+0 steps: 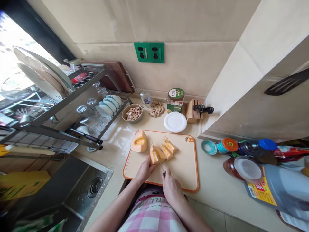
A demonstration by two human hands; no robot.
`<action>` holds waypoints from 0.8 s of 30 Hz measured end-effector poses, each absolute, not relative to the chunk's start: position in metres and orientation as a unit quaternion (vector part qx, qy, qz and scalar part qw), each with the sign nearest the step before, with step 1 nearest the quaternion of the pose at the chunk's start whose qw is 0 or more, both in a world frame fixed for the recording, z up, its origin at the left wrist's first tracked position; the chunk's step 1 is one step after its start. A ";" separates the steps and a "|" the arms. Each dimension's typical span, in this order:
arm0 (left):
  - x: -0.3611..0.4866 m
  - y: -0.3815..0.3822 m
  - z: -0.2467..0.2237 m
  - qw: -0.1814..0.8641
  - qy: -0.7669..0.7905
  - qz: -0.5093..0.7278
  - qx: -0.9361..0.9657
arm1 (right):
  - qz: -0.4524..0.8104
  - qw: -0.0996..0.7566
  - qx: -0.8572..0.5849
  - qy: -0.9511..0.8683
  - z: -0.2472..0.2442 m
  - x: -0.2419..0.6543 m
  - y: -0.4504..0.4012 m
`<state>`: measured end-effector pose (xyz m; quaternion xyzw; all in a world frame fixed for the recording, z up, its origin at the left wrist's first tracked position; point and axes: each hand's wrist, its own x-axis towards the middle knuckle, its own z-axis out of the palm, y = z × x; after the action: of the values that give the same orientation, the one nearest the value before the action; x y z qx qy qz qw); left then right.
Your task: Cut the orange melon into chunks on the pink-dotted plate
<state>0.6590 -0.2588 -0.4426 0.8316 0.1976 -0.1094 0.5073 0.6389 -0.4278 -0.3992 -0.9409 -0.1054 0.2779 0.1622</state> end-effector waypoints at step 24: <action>0.683 -0.204 -0.436 0.806 0.286 -0.003 0.519 | 0.249 0.305 -0.919 0.000 -0.428 0.608 -0.424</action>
<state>0.6825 -0.2036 -0.4361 0.5186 0.2859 -0.0031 0.8058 0.6081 -0.4240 -0.4282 -0.9191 -0.0002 0.2495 0.3049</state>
